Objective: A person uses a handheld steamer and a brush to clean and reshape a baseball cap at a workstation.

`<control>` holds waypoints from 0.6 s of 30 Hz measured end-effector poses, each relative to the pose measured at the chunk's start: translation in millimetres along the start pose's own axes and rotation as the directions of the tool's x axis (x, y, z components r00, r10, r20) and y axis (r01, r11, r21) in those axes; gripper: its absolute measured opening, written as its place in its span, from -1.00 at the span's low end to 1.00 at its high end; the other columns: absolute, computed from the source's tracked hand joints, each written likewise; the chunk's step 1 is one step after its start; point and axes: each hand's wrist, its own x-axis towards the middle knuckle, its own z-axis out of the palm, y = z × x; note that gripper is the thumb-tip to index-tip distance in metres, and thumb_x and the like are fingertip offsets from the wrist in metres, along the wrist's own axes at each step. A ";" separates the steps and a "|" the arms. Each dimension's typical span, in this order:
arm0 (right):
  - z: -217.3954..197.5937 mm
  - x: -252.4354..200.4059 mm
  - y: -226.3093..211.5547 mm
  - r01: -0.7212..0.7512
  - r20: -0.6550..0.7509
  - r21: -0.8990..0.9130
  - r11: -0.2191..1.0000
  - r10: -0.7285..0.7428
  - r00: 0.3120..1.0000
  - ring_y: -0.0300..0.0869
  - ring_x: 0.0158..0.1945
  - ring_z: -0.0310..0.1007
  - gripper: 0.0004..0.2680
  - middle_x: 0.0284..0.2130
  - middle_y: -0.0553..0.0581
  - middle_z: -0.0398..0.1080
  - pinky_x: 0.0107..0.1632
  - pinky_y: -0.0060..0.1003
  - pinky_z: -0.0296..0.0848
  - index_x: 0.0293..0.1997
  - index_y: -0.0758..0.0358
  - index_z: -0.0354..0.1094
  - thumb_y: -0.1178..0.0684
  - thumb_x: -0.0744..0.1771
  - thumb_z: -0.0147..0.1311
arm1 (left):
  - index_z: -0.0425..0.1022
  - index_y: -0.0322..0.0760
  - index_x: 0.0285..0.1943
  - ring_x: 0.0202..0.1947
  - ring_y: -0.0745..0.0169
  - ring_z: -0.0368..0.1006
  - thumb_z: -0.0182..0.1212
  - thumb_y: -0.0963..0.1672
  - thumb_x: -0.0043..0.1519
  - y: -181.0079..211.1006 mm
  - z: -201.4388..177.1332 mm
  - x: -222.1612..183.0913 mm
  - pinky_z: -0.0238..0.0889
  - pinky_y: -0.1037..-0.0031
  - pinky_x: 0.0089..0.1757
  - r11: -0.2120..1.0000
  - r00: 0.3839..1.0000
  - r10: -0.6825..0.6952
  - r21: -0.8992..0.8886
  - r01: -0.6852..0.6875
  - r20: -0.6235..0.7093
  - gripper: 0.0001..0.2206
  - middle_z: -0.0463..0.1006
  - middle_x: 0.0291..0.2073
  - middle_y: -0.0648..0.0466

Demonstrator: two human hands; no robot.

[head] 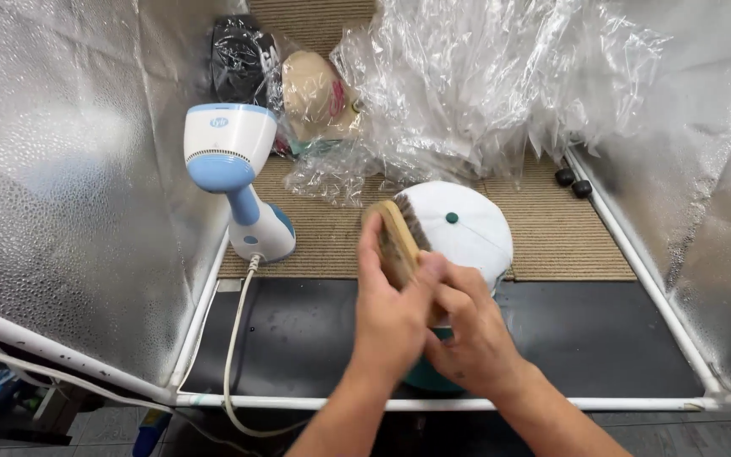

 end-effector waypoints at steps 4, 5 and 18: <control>-31.1 12.1 0.1 0.026 0.053 -0.067 0.997 -0.022 0.998 0.18 0.20 0.44 -0.76 0.11 0.17 0.47 0.26 0.00 0.29 -0.08 0.16 0.45 -0.06 0.27 0.31 | 0.13 -0.13 0.48 0.37 0.28 0.25 0.22 -0.12 0.17 -13.3 -10.2 28.0 0.08 0.46 0.28 0.999 0.998 0.045 0.011 -0.045 0.050 -0.37 0.32 0.40 0.04; -36.4 9.7 7.5 -0.033 -0.024 -0.144 0.989 0.030 0.999 0.17 0.23 0.37 -0.75 0.14 0.23 0.40 0.31 0.05 0.27 -0.01 0.18 0.40 -0.07 0.30 0.23 | 0.14 -0.23 0.46 0.34 0.10 0.28 0.19 -0.13 0.18 -10.2 -11.2 30.5 0.10 0.34 0.27 0.951 0.967 0.238 0.179 -0.251 0.091 -0.39 0.34 0.35 -0.06; 0.2 -21.6 51.5 -0.214 -0.247 -0.177 0.961 0.168 0.954 0.33 0.37 0.17 -0.62 0.16 0.30 0.24 0.32 0.27 0.23 0.14 0.25 0.38 -0.12 0.28 0.28 | 0.63 -0.08 0.13 -0.10 -0.22 0.58 0.16 -0.11 0.26 -34.0 -4.3 157.9 0.41 0.09 -0.08 0.119 0.642 0.498 0.688 -0.716 0.583 -0.72 0.63 -0.13 -0.11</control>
